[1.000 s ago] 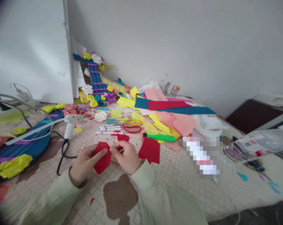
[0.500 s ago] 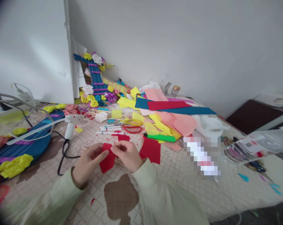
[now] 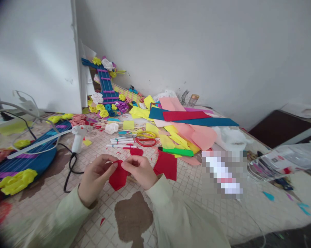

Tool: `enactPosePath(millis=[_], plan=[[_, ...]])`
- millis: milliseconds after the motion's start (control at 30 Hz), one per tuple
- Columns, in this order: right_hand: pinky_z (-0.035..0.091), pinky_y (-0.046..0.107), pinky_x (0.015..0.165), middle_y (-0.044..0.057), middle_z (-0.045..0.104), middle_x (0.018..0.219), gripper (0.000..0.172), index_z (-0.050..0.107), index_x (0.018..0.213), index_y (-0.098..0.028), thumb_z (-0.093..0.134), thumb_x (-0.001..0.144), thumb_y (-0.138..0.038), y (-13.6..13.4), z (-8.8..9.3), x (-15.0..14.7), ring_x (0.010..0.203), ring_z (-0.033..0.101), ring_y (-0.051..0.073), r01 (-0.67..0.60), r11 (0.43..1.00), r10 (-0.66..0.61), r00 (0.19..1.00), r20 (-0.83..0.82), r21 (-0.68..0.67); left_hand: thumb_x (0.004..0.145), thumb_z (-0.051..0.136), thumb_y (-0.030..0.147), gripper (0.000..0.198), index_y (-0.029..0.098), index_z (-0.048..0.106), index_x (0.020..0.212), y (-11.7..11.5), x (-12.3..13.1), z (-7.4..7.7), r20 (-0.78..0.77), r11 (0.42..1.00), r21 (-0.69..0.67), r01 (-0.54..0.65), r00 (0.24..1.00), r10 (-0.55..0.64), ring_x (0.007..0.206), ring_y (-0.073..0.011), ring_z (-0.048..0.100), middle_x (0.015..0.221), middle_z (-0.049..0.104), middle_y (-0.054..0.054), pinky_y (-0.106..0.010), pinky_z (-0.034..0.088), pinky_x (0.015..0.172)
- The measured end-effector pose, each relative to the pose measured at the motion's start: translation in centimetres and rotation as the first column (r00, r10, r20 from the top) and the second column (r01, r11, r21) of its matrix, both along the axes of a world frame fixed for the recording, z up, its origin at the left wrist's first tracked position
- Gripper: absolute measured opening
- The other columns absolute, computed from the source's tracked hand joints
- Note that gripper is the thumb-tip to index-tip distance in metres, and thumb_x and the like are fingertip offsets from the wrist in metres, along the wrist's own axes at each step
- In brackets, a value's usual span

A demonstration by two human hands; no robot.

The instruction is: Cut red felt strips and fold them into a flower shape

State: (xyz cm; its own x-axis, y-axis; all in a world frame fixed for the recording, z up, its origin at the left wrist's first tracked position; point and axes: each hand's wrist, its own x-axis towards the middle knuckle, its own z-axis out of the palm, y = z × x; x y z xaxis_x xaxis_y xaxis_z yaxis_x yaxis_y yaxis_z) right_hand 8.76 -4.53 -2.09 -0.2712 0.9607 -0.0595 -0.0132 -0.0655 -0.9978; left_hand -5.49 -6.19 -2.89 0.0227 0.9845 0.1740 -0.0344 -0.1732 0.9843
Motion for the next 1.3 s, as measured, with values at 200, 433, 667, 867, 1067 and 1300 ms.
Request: enactPosePath(millis=[200,433,667,867,1067,1300], plan=[[0.036,0.022,0.055,-0.002,0.052,0.059,0.011,0.056,0.064,-0.014,0.058,0.064,-0.025,0.02,0.24,0.04,0.056,0.045,0.008,-0.004,1.000,0.003,0.999,0.032,0.028,0.075,0.049,0.019,0.007,0.015,0.050,0.080,-0.10,-0.30,-0.18,-0.109,0.995,0.096,0.025,0.994,-0.014,0.064,-0.0121,0.054,0.075,0.054,-0.002,-0.022,0.044,0.055],[0.036,0.022,0.055,-0.003,0.051,0.059,0.010,0.057,0.064,-0.014,0.058,0.064,-0.024,0.06,0.20,0.11,0.056,0.044,0.008,-0.009,0.999,0.008,0.999,0.036,0.034,0.077,0.046,0.019,0.010,0.014,0.056,0.077,-0.18,-0.62,-0.01,-0.227,0.980,0.197,0.033,0.974,0.013,0.072,-0.0137,0.054,0.076,0.058,-0.004,-0.023,0.042,0.065],[0.036,0.022,0.054,-0.003,0.051,0.058,0.011,0.056,0.064,-0.014,0.059,0.064,-0.025,0.12,0.03,0.26,0.055,0.044,0.008,0.007,1.000,-0.007,1.000,-0.004,0.011,0.073,0.052,0.020,0.010,0.016,0.052,0.083,0.11,-0.25,-0.23,-0.124,0.994,0.109,-0.012,0.992,0.026,0.067,-0.0122,0.054,0.075,0.056,-0.002,-0.021,0.043,0.058],[0.034,0.022,0.054,-0.003,0.051,0.058,0.011,0.056,0.063,-0.014,0.060,0.063,-0.025,0.31,0.10,0.32,0.056,0.044,0.008,0.026,0.999,-0.026,1.000,0.003,0.025,0.070,0.055,0.019,0.013,0.015,0.052,0.082,0.41,-0.20,-0.22,-0.065,0.999,0.030,0.032,0.997,-0.030,0.062,-0.0105,0.051,0.070,0.055,0.000,-0.020,0.041,0.056],[0.035,0.022,0.056,-0.002,0.052,0.060,0.012,0.058,0.065,-0.014,0.058,0.065,-0.026,0.22,0.45,0.33,0.057,0.044,0.009,-0.029,0.999,0.026,0.998,0.058,0.038,0.069,0.055,0.018,0.014,0.015,0.052,0.082,0.38,-0.29,-0.10,-0.028,0.999,-0.017,0.046,0.999,-0.047,0.061,-0.0099,0.051,0.069,0.055,0.000,-0.019,0.040,0.055],[0.037,0.022,0.057,-0.001,0.054,0.062,0.010,0.058,0.064,-0.013,0.056,0.066,-0.023,0.25,0.36,0.40,0.059,0.046,0.009,-0.039,0.996,0.028,0.992,0.122,0.086,0.065,0.059,0.022,0.018,0.014,0.053,0.080,0.42,-0.11,0.42,0.035,0.991,-0.101,0.083,0.996,-0.080,0.058,-0.0095,0.050,0.065,0.055,0.001,-0.020,0.040,0.053]])
